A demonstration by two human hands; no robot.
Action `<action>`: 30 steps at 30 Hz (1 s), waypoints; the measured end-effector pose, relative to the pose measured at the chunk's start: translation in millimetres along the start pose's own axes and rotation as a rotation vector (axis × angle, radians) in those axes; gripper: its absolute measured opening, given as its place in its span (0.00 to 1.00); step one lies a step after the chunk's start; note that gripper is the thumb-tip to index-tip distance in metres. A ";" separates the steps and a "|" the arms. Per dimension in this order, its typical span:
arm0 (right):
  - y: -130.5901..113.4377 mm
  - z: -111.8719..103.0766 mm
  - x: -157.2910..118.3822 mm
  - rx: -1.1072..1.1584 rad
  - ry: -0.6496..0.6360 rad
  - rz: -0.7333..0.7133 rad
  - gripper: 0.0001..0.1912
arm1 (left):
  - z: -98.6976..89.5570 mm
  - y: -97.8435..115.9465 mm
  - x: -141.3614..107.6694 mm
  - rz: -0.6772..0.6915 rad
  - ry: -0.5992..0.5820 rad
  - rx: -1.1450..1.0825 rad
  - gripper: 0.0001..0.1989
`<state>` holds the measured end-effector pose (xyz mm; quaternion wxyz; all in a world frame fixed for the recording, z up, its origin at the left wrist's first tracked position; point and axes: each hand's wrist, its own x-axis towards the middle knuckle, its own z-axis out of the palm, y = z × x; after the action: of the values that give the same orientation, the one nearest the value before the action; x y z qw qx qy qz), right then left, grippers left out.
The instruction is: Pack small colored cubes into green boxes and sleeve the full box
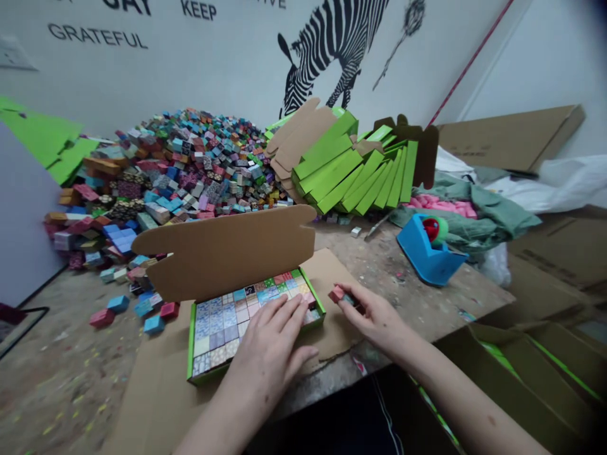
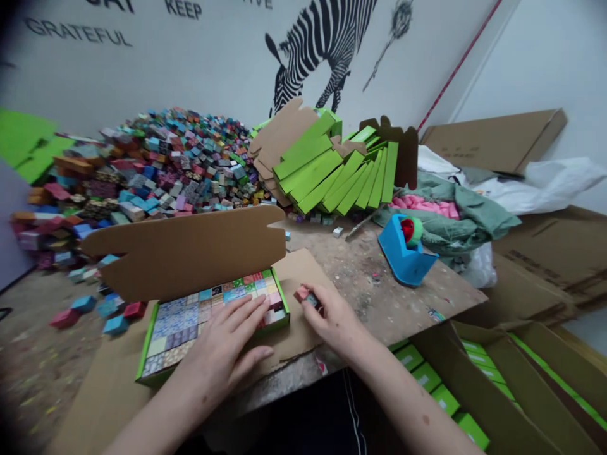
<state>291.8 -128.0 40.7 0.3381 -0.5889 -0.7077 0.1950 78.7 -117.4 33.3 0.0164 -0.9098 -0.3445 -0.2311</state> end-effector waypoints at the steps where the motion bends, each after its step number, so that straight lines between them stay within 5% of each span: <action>1: 9.8 -0.8 -0.2 -0.081 0.027 -0.012 0.15 | 3.0 -0.3 -1.0 0.022 -0.022 0.042 0.27; 9: 44.9 -5.1 -6.2 -0.475 -0.115 -0.034 0.17 | 11.1 0.5 -6.1 0.061 -0.081 0.203 0.29; 12: 46.3 -16.2 -4.7 -0.466 -0.015 -0.014 0.17 | 12.4 -0.5 -7.4 0.049 -0.077 0.209 0.29; 15: 32.8 -24.8 -0.1 -0.360 0.114 -0.063 0.16 | 15.0 -0.8 -7.4 0.010 -0.079 0.207 0.29; 20: -15.3 -13.8 10.8 -0.066 -0.048 -0.156 0.12 | 12.7 2.2 -6.2 -0.028 -0.095 0.213 0.29; 25: -29.9 6.6 24.1 -0.169 -0.185 -0.363 0.13 | 6.3 5.0 -6.5 -0.067 -0.133 0.209 0.27; 30: -24.1 7.9 31.1 -0.288 -0.274 -0.412 0.13 | 6.6 4.2 -8.5 -0.058 -0.128 0.184 0.28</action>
<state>266.9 -102.5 59.2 0.1846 -0.4426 -0.8721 0.0975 78.5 -124.6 24.3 0.0710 -0.9070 -0.3907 -0.1404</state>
